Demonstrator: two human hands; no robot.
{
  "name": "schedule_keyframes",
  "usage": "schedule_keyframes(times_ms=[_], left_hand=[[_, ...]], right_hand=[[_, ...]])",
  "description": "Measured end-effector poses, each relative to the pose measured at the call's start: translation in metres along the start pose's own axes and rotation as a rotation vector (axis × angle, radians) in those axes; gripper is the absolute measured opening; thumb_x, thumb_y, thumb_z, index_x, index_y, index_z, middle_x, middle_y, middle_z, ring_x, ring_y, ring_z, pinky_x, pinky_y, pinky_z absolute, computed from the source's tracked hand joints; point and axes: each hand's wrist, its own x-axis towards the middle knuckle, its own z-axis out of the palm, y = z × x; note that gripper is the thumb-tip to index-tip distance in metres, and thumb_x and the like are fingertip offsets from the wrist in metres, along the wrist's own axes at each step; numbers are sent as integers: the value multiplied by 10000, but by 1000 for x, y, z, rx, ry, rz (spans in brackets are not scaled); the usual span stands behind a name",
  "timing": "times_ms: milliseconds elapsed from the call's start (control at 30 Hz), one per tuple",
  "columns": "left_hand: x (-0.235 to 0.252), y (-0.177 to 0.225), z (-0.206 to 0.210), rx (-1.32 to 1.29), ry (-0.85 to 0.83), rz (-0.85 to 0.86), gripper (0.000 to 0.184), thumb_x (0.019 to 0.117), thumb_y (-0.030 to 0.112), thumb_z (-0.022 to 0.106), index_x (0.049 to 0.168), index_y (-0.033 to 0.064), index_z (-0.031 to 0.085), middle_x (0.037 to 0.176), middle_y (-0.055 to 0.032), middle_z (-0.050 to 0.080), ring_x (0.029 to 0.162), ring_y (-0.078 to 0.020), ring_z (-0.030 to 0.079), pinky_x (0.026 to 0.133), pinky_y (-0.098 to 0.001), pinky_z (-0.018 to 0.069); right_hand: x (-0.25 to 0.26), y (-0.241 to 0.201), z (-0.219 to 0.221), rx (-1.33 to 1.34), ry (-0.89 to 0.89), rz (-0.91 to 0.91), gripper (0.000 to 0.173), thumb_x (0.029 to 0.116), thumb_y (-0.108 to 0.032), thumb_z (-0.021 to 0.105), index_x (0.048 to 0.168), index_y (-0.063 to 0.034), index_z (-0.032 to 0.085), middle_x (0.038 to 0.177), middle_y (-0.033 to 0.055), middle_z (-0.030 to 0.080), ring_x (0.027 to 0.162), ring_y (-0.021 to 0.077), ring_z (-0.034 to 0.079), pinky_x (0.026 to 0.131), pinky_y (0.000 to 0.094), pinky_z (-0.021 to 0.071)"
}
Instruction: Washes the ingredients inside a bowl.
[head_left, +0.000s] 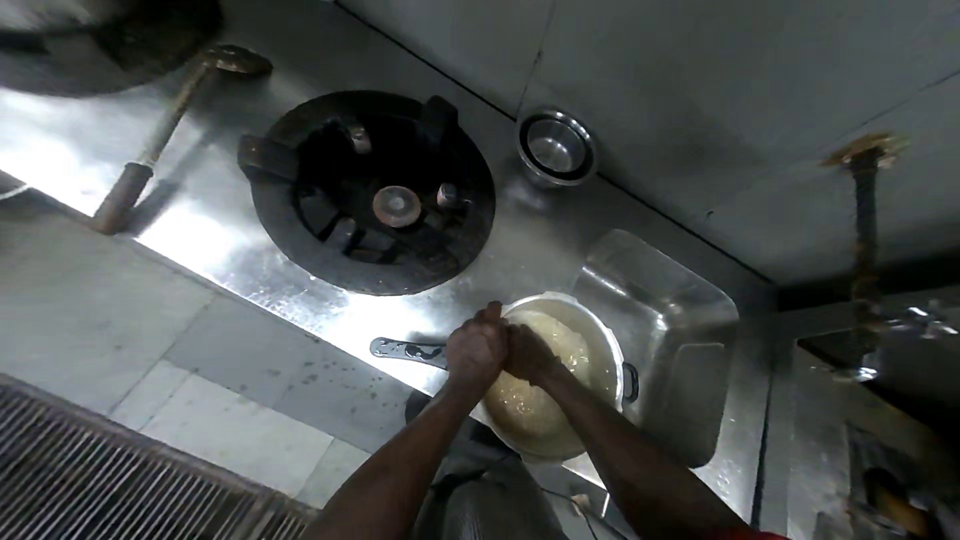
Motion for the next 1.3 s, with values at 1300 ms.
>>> schedule_keyframes(times_ms=[1300], left_hand=[[-1, -2, 0, -31, 7, 17, 371, 1075, 299, 483, 1399, 158, 596, 1164, -165, 720, 950, -377, 731, 770, -562, 584]], right_hand=[[-51, 14, 12, 873, 174, 484, 592, 1050, -555, 497, 1106, 11, 658, 1023, 215, 645, 911, 335, 622, 783, 544, 515]])
